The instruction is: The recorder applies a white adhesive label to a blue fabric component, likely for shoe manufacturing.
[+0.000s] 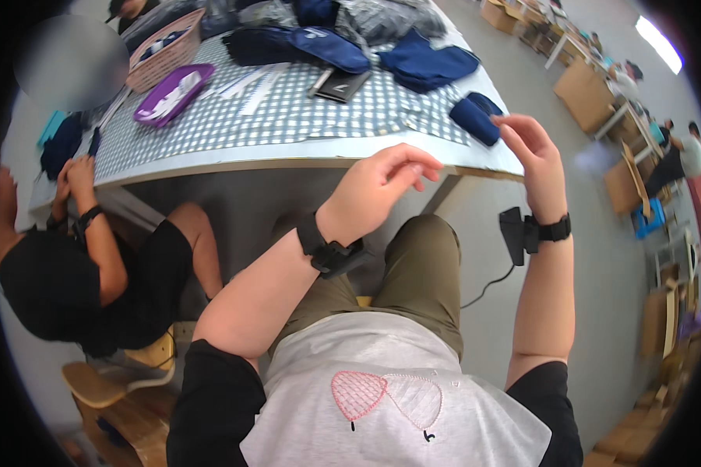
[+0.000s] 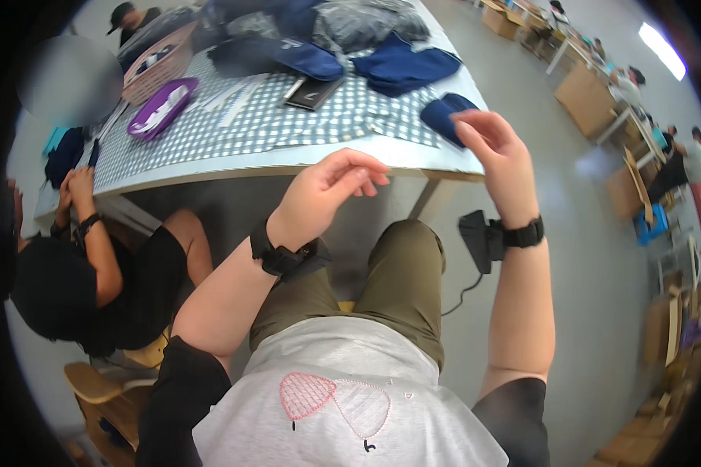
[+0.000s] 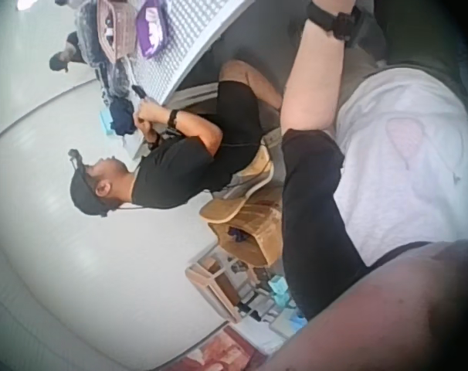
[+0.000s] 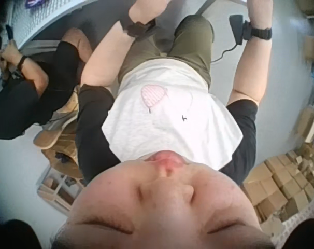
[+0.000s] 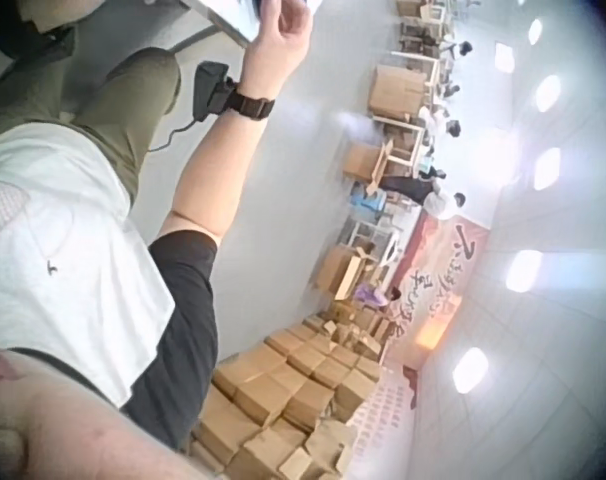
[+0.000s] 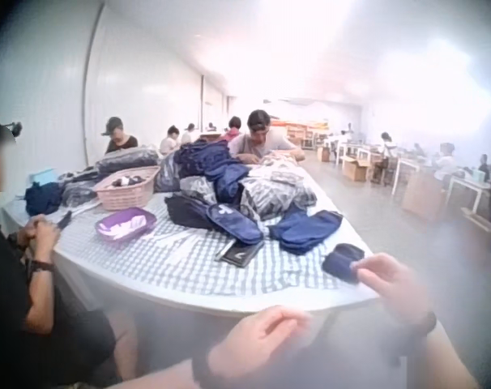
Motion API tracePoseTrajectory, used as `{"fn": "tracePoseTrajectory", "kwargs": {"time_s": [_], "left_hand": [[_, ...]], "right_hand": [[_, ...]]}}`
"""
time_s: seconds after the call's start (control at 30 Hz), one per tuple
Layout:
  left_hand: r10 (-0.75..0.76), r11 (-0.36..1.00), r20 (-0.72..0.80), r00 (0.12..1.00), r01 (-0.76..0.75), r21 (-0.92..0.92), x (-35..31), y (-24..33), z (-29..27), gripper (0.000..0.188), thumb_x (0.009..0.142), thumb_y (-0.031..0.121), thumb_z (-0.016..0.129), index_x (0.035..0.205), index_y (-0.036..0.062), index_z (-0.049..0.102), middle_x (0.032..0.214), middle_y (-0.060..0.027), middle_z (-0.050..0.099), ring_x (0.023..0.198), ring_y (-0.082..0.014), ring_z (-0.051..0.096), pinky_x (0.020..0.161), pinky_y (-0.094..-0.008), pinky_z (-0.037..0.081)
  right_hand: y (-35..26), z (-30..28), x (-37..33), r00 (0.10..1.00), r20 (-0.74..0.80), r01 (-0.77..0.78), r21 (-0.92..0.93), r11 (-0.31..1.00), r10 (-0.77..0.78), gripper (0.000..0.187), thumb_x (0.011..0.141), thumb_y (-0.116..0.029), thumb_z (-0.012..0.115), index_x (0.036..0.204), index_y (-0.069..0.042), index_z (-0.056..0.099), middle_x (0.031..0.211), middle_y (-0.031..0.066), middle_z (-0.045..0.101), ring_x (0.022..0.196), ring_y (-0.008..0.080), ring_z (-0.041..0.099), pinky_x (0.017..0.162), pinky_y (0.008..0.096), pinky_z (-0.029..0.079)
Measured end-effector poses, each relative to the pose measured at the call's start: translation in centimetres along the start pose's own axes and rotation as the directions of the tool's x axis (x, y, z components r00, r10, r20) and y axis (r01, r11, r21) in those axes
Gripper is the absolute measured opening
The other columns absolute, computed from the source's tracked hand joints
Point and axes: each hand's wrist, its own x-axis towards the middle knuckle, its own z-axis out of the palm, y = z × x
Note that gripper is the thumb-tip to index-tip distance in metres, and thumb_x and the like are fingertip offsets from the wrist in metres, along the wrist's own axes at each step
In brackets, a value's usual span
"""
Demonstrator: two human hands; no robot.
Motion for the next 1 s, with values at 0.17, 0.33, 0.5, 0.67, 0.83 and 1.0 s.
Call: {"fn": "tracePoseTrajectory", "kwargs": {"time_s": [0.17, 0.33, 0.5, 0.67, 0.83, 1.0], "left_hand": [[-0.014, 0.998, 0.207, 0.978, 0.002, 0.059, 1.3, 0.1, 5.3, 0.027, 0.096, 0.015, 0.043, 0.118, 0.0009, 0.051, 0.112, -0.0101, 0.057, 0.104, -0.0164, 0.054, 0.092, -0.0293, 0.04], [-0.068, 0.948, 0.364, 0.929, 0.174, -0.266, 0.4, -0.5, 8.0, 0.035, 0.097, 0.02, 0.042, 0.124, -0.0016, 0.043, 0.115, -0.011, 0.055, 0.109, -0.0198, 0.053, 0.095, -0.0327, 0.039], [-0.154, 0.905, 0.39, 0.908, 0.288, -0.314, -0.3, -0.4, 8.4, 0.034, 0.095, 0.018, 0.047, 0.123, -0.0018, 0.045, 0.116, -0.0093, 0.055, 0.108, -0.015, 0.052, 0.095, -0.0291, 0.039], [-0.242, 0.921, 0.347, 0.906, 0.327, -0.213, -0.8, -1.0, 8.8, 0.032, 0.095, 0.018, 0.049, 0.12, -0.002, 0.046, 0.111, -0.0072, 0.057, 0.104, -0.0119, 0.053, 0.092, -0.0259, 0.04], [-0.173, 0.934, 0.365, 0.915, 0.27, -0.235, -1.0, -1.3, 8.8, 0.031, 0.094, 0.019, 0.052, 0.117, -0.0019, 0.049, 0.11, -0.0057, 0.058, 0.101, -0.0114, 0.054, 0.089, -0.026, 0.042], [0.043, 0.991, 0.335, 0.941, 0.002, -0.134, -2.0, -2.7, 7.7, 0.034, 0.088, 0.023, 0.059, 0.113, 0.0006, 0.055, 0.109, -0.0042, 0.06, 0.1, -0.0106, 0.054, 0.084, -0.0267, 0.044]], "right_hand": [[-4.0, 2.4, -2.6, 0.99, -0.015, 0.131, 0.454, 0.881, -0.14, 0.022, 0.089, -0.015, 0.056, 0.103, 0.0, 0.059, 0.101, 0.0096, 0.063, 0.099, 0.017, 0.058, 0.087, 0.031, 0.043], [-5.4, 2.6, -3.7, 0.987, -0.03, 0.138, 0.663, 0.736, -0.158, 0.024, 0.09, -0.015, 0.054, 0.106, 0.002, 0.058, 0.1, 0.013, 0.063, 0.098, 0.0204, 0.059, 0.085, 0.0315, 0.045], [-6.0, 3.3, -4.1, 0.987, -0.039, 0.143, 0.627, 0.766, -0.153, 0.027, 0.094, -0.012, 0.042, 0.114, 0.005, 0.051, 0.1, 0.015, 0.062, 0.102, 0.0269, 0.059, 0.085, 0.0349, 0.047], [-5.3, 3.9, -3.9, 0.985, -0.024, 0.145, 0.647, 0.749, -0.17, 0.026, 0.088, -0.018, 0.059, 0.106, 0.001, 0.057, 0.093, 0.0107, 0.065, 0.091, 0.016, 0.06, 0.083, 0.0283, 0.047], [-5.4, 4.4, -4.5, 0.974, -0.066, 0.217, 0.56, 0.8, -0.218, 0.023, 0.09, -0.007, 0.053, 0.111, 0.003, 0.053, 0.093, 0.0105, 0.063, 0.094, 0.0197, 0.061, 0.08, 0.0289, 0.047], [-5.4, 5.2, -4.7, 0.831, -0.057, 0.556, 0.049, 0.83, -0.554, 0.031, 0.079, 0.006, 0.063, 0.108, -0.001, 0.057, 0.092, 0.0076, 0.062, 0.084, 0.0159, 0.062, 0.076, 0.0278, 0.05]]}}
